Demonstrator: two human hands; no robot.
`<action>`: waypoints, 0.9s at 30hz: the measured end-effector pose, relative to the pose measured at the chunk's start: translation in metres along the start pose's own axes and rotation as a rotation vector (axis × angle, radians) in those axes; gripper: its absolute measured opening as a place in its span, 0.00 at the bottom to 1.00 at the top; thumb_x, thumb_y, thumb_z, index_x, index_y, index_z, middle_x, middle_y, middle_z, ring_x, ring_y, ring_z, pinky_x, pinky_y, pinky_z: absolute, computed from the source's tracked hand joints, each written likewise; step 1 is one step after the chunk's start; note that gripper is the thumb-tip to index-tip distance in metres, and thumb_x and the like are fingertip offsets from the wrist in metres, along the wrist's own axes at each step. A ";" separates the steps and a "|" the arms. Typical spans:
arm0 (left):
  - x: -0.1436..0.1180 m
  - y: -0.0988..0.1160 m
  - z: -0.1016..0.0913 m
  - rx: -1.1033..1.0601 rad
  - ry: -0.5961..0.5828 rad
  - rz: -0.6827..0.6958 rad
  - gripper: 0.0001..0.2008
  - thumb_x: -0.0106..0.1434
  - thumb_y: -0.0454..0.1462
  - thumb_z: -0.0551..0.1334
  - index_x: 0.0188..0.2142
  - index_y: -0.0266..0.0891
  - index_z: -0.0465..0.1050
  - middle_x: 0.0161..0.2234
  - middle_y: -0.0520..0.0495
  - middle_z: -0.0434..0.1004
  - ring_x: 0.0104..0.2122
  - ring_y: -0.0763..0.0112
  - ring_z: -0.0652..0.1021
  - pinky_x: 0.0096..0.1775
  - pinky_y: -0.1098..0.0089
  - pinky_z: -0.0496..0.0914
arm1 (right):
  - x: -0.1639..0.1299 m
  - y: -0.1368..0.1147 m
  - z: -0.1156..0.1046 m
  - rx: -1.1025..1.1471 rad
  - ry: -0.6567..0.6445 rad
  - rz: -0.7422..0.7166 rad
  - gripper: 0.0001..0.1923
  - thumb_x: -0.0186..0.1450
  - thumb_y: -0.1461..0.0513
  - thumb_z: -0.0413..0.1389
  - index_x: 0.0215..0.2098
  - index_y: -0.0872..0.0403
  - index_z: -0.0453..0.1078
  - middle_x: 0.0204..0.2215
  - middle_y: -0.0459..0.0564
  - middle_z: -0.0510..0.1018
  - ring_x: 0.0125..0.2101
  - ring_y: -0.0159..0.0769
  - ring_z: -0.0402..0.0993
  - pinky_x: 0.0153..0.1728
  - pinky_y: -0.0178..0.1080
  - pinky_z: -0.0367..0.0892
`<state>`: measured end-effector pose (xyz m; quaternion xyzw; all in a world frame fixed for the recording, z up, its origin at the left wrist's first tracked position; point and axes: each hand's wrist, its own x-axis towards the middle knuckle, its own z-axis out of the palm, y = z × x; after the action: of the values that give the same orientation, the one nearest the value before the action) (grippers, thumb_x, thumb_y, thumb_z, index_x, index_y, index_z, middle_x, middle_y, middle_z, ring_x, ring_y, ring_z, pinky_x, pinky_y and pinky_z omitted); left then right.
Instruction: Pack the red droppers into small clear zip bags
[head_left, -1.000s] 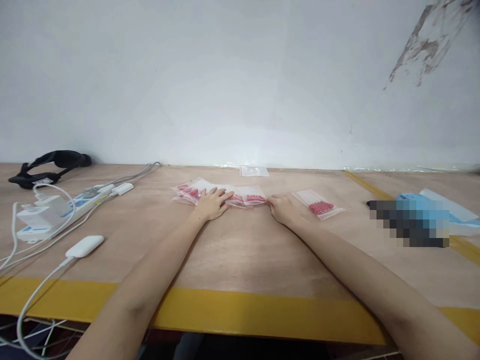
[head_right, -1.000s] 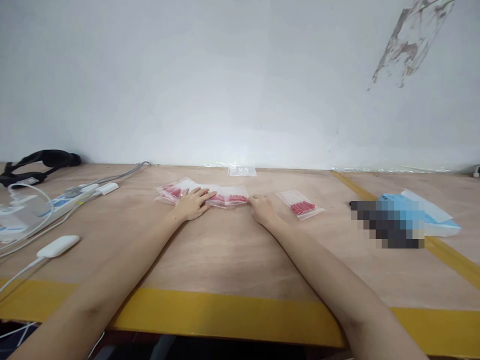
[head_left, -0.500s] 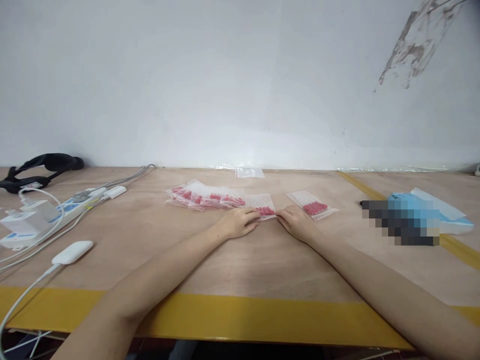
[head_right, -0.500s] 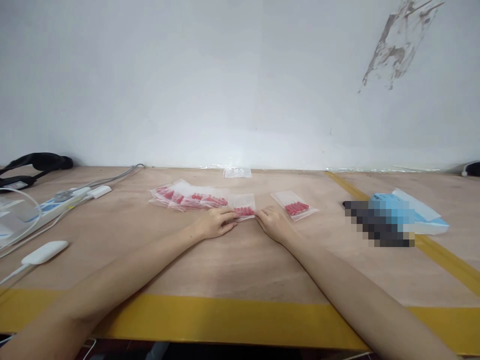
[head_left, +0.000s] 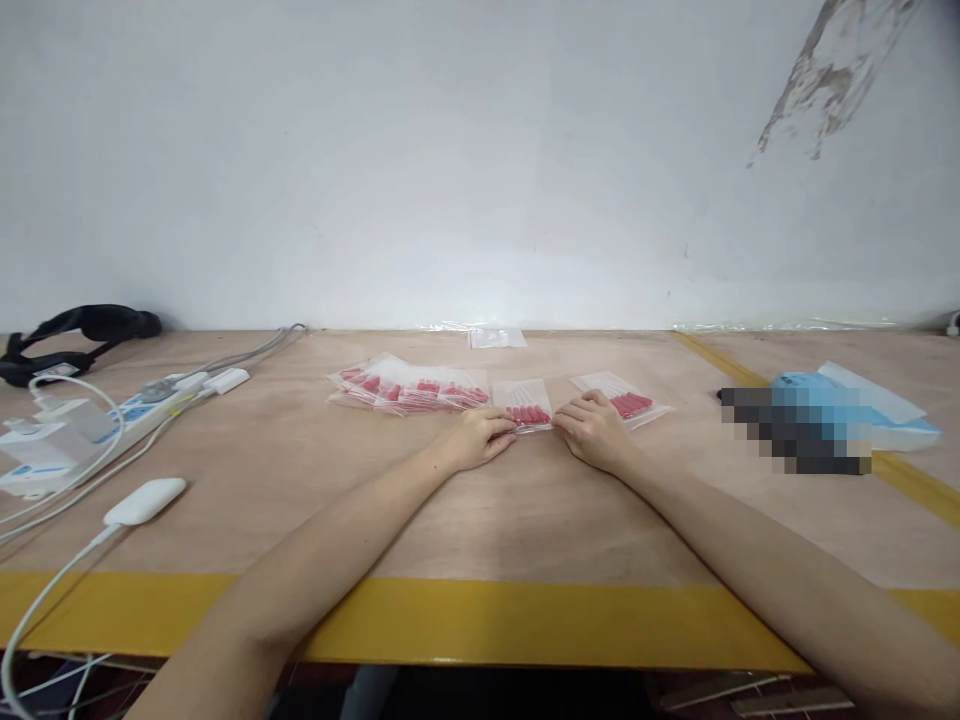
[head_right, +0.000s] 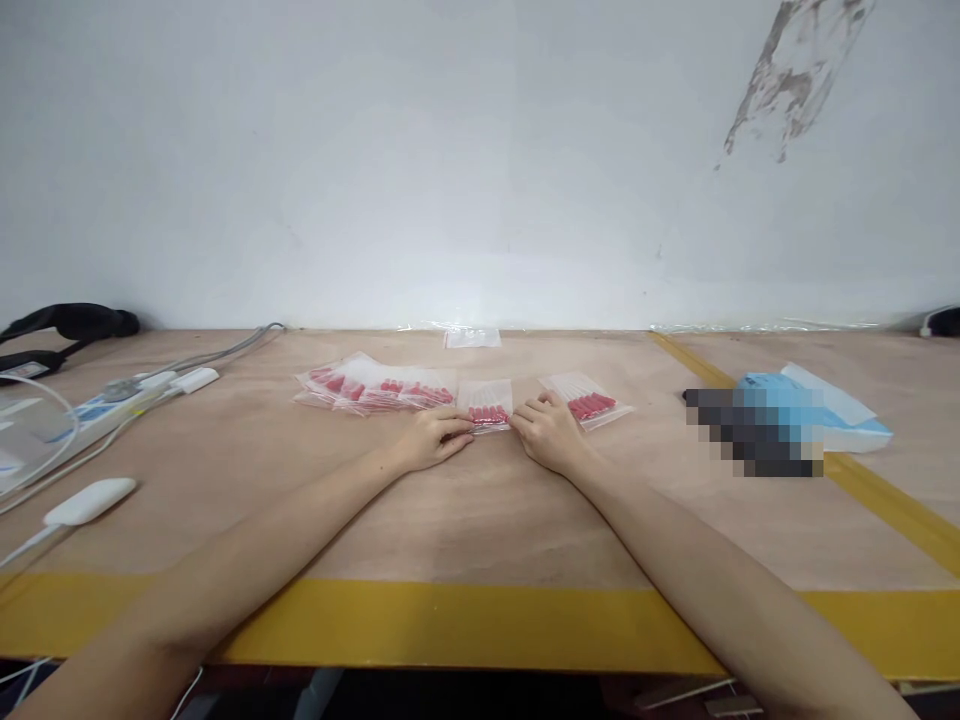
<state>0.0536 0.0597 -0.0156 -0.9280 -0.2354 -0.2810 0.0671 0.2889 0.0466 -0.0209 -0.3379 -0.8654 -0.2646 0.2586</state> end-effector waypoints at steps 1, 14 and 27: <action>0.001 0.001 0.000 0.020 -0.006 0.003 0.09 0.62 0.36 0.55 0.38 0.38 0.72 0.37 0.46 0.74 0.37 0.71 0.74 0.39 0.71 0.69 | 0.000 0.000 0.000 0.001 0.006 0.007 0.11 0.61 0.68 0.46 0.28 0.55 0.70 0.26 0.49 0.75 0.30 0.32 0.66 0.38 0.39 0.51; 0.015 0.000 0.008 0.222 -0.007 0.095 0.10 0.62 0.37 0.53 0.32 0.37 0.72 0.33 0.46 0.74 0.33 0.69 0.73 0.36 0.70 0.68 | 0.001 -0.002 -0.001 0.028 0.030 0.039 0.10 0.63 0.64 0.46 0.29 0.55 0.69 0.27 0.49 0.75 0.31 0.33 0.65 0.38 0.39 0.50; -0.003 -0.009 0.000 0.364 0.134 0.114 0.12 0.64 0.34 0.49 0.31 0.35 0.70 0.31 0.46 0.74 0.30 0.70 0.75 0.31 0.71 0.70 | 0.000 0.000 0.001 0.061 0.038 0.149 0.07 0.62 0.64 0.48 0.27 0.56 0.66 0.28 0.48 0.74 0.31 0.32 0.67 0.36 0.37 0.52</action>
<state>0.0466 0.0664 -0.0171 -0.8916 -0.2244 -0.2906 0.2650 0.2885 0.0471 -0.0220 -0.3881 -0.8405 -0.2245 0.3042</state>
